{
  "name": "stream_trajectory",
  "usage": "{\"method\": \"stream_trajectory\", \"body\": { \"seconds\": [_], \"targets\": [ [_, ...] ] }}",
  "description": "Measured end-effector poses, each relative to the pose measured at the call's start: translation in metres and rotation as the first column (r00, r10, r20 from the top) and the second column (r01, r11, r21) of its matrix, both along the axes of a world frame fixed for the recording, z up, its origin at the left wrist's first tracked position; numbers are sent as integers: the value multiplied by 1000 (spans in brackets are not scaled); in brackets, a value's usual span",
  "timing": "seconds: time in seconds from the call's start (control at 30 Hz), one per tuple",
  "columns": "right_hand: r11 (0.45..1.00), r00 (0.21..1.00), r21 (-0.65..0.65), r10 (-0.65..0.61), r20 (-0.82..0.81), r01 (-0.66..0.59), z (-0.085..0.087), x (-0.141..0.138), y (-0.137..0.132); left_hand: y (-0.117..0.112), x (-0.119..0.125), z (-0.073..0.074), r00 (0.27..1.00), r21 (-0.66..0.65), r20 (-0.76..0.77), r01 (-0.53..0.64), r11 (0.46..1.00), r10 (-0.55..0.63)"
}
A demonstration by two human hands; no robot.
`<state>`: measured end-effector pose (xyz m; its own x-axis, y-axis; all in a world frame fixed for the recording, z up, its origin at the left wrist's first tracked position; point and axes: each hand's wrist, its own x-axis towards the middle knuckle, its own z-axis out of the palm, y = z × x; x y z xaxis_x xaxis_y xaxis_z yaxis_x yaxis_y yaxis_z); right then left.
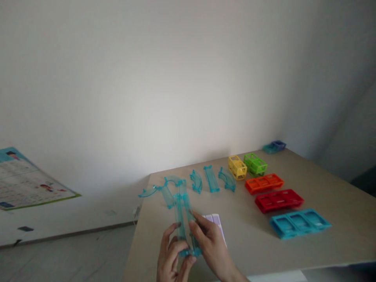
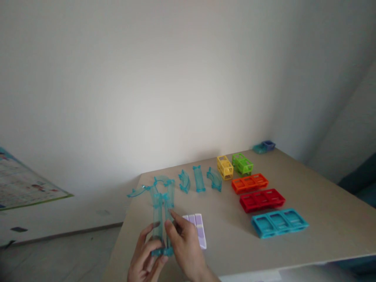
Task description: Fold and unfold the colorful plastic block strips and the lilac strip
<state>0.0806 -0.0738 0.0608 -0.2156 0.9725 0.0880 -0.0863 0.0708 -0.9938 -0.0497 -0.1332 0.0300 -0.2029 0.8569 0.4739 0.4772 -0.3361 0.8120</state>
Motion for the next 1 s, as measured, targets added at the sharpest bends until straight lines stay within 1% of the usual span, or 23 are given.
{"method": "stream_trajectory", "body": {
  "seconds": [0.13, 0.3, 0.47, 0.6, 0.83, 0.93, 1.0],
  "targets": [
    [999, 998, 3, -46, 52, 45, -1, -1, 0, 2, -6, -8, 996, 61, -84, 39, 997, -34],
    [1000, 997, -7, -23, 73, 23, -7, 0, 0, 5, -9, -14, 986, 83, -146, 88, 993, -75],
    [1000, 998, -19, -17, 64, 18, -5, 3, 0, 6, -5, -9, 983, 138, -175, 85, 987, -60],
    [1000, 998, 17, 0, 63, -1, -5, 8, 1, 4, -3, -5, 977, 117, -200, 96, 988, -71],
    [1000, 992, 12, -28, 124, 27, -9, 12, -1, 3, 2, -5, 970, 162, -234, 100, 982, -60],
    [997, 985, 59, -61, 162, 52, -3, 19, 0, 5, 10, -2, 976, 212, -211, 107, 971, -61],
    [984, 966, 143, -136, 220, 106, 2, 30, 6, 6, 13, 1, 981, 215, -181, 106, 971, -67]
  ]
}}
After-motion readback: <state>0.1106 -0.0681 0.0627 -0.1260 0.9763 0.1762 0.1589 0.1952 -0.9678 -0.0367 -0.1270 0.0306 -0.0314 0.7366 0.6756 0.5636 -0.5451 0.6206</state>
